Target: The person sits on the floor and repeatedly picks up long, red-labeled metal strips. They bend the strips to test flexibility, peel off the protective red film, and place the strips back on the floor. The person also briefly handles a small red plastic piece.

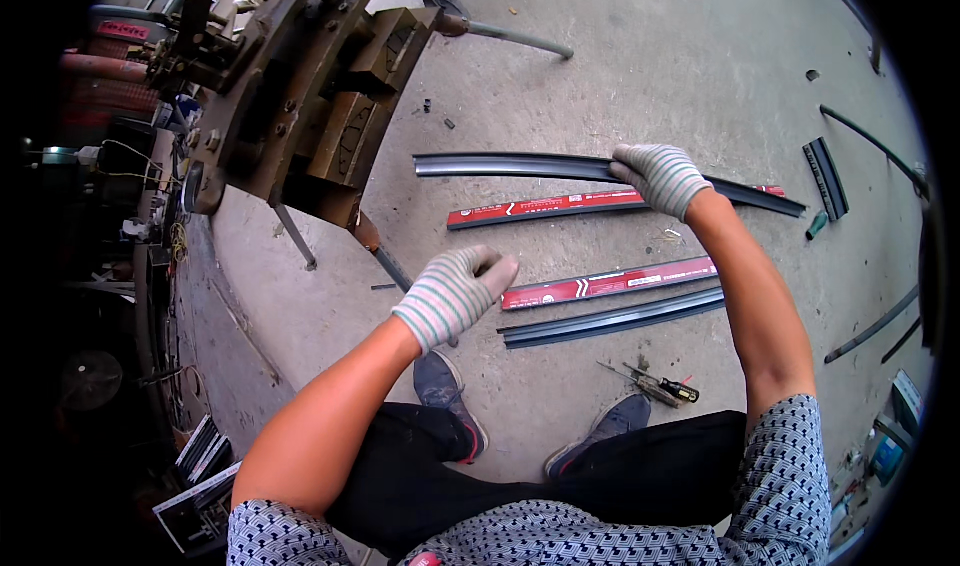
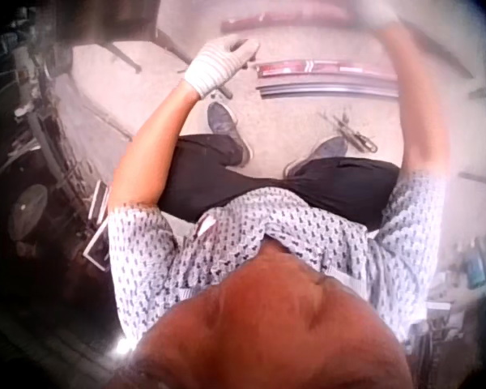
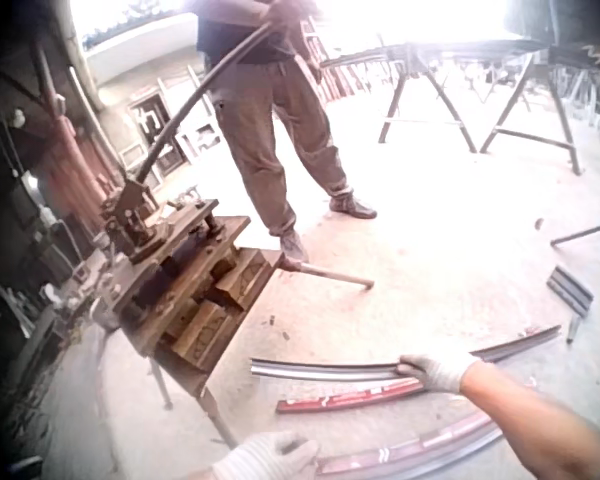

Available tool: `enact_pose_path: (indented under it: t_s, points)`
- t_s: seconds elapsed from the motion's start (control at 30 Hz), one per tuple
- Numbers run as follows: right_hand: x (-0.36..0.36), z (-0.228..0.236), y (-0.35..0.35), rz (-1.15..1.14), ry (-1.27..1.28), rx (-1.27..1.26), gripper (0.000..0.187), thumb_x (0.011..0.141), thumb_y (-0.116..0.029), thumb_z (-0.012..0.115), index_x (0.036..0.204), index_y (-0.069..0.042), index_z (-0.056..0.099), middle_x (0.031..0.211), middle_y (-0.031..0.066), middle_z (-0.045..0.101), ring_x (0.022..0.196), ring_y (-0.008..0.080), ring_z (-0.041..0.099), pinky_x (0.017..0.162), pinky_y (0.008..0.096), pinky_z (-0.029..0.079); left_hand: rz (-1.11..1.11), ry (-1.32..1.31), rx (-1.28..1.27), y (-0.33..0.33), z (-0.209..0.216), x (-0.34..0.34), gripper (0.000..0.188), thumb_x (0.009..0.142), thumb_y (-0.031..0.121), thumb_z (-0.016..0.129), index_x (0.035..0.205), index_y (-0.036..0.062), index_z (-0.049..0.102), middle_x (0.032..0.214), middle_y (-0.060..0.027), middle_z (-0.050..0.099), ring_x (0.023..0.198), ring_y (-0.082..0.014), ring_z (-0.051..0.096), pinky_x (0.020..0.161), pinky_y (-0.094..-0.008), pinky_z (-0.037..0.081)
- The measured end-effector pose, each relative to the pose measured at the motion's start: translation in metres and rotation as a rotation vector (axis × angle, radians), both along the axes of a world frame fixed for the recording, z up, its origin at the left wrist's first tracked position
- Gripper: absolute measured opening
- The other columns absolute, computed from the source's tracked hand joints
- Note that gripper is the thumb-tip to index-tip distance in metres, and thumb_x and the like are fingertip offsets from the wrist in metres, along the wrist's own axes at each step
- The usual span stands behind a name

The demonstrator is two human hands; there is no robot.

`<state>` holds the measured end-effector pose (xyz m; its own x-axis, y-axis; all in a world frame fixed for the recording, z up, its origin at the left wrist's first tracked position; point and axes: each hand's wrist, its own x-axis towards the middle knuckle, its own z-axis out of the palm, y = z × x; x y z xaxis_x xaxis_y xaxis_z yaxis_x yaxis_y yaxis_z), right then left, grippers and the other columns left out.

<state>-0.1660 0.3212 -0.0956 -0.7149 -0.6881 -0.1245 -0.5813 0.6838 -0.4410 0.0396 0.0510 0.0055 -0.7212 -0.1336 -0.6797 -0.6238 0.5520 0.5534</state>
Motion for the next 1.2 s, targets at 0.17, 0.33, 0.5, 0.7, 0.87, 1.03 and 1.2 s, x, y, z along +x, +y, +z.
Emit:
enact_pose_path:
  t_s: [0.17, 0.33, 0.5, 0.7, 0.87, 1.03, 1.2]
  points:
    - [0.020, 0.058, 0.025, -0.069, -0.050, -0.014, 0.035, 0.105, -0.035, 0.057, 0.113, -0.004, 0.071, 0.097, 0.0232, 0.073, 0.095, 0.0428, 0.070, 0.083, 0.0477, 0.054, 0.132, 0.102, 0.133, 0.010, 0.004, -0.035, 0.072, 0.101, 0.061, 0.056, 0.131, -0.0045, 0.062, 0.111, -0.0188, 0.074, 0.078, -0.0192, 0.070, 0.076, -0.0337, 0.060]
    - [0.041, 0.092, 0.041, -0.110, -0.179, -0.077, 0.030, 0.106, -0.028, 0.059, 0.111, -0.001, 0.070, 0.089, 0.0182, 0.072, 0.081, 0.0314, 0.068, 0.080, 0.0404, 0.054, 0.441, 0.191, 0.336, 0.027, 0.014, -0.078, 0.071, 0.098, 0.062, 0.062, 0.127, -0.0029, 0.061, 0.108, -0.0175, 0.074, 0.072, -0.0170, 0.068, 0.065, -0.0314, 0.061]
    - [0.063, 0.107, 0.053, -0.233, -0.361, -0.194, 0.028, 0.107, -0.027, 0.058, 0.109, -0.001, 0.070, 0.086, 0.0073, 0.067, 0.082, 0.0167, 0.061, 0.080, 0.0366, 0.053, 0.473, 0.352, 0.525, 0.037, 0.014, -0.091, 0.055, 0.100, 0.054, 0.064, 0.111, -0.0001, 0.066, 0.093, -0.0159, 0.073, 0.068, -0.0157, 0.068, 0.064, -0.0300, 0.063]
    - [0.081, 0.132, 0.049, -0.285, -0.330, -0.140, 0.030, 0.106, -0.026, 0.057, 0.110, 0.000, 0.071, 0.088, 0.0084, 0.069, 0.088, 0.0165, 0.063, 0.084, 0.0365, 0.053, 0.421, 0.355, 0.624, 0.030, 0.005, -0.099, 0.049, 0.101, 0.050, 0.065, 0.107, 0.0015, 0.066, 0.086, -0.0151, 0.073, 0.063, -0.0163, 0.068, 0.064, -0.0313, 0.063]
    - [0.092, 0.132, 0.041, -0.362, -0.416, -0.163, 0.040, 0.104, -0.035, 0.061, 0.112, 0.002, 0.072, 0.090, 0.0083, 0.071, 0.089, 0.0165, 0.064, 0.085, 0.0358, 0.054, 0.408, 0.345, 0.624, 0.017, 0.000, -0.100, 0.047, 0.102, 0.048, 0.065, 0.107, 0.0015, 0.066, 0.083, -0.0144, 0.071, 0.062, -0.0166, 0.068, 0.063, -0.0320, 0.063]
    - [0.095, 0.137, 0.032, -0.379, -0.502, -0.031, 0.045, 0.092, -0.037, 0.077, 0.109, 0.004, 0.072, 0.086, 0.0082, 0.072, 0.081, 0.0152, 0.068, 0.077, 0.0332, 0.056, 0.352, 0.379, 0.746, 0.008, -0.003, -0.103, 0.046, 0.103, 0.043, 0.066, 0.106, -0.0021, 0.064, 0.089, -0.0156, 0.071, 0.067, -0.0184, 0.069, 0.071, -0.0340, 0.064]
    - [0.090, 0.123, 0.049, -0.427, -0.709, -0.027, 0.032, 0.091, -0.030, 0.079, 0.102, -0.001, 0.072, 0.083, 0.0033, 0.072, 0.076, 0.0104, 0.067, 0.071, 0.0282, 0.055, 0.316, 0.369, 0.822, 0.004, -0.016, -0.111, 0.050, 0.102, 0.046, 0.067, 0.111, -0.0029, 0.062, 0.094, -0.0163, 0.070, 0.075, -0.0200, 0.071, 0.078, -0.0351, 0.064]
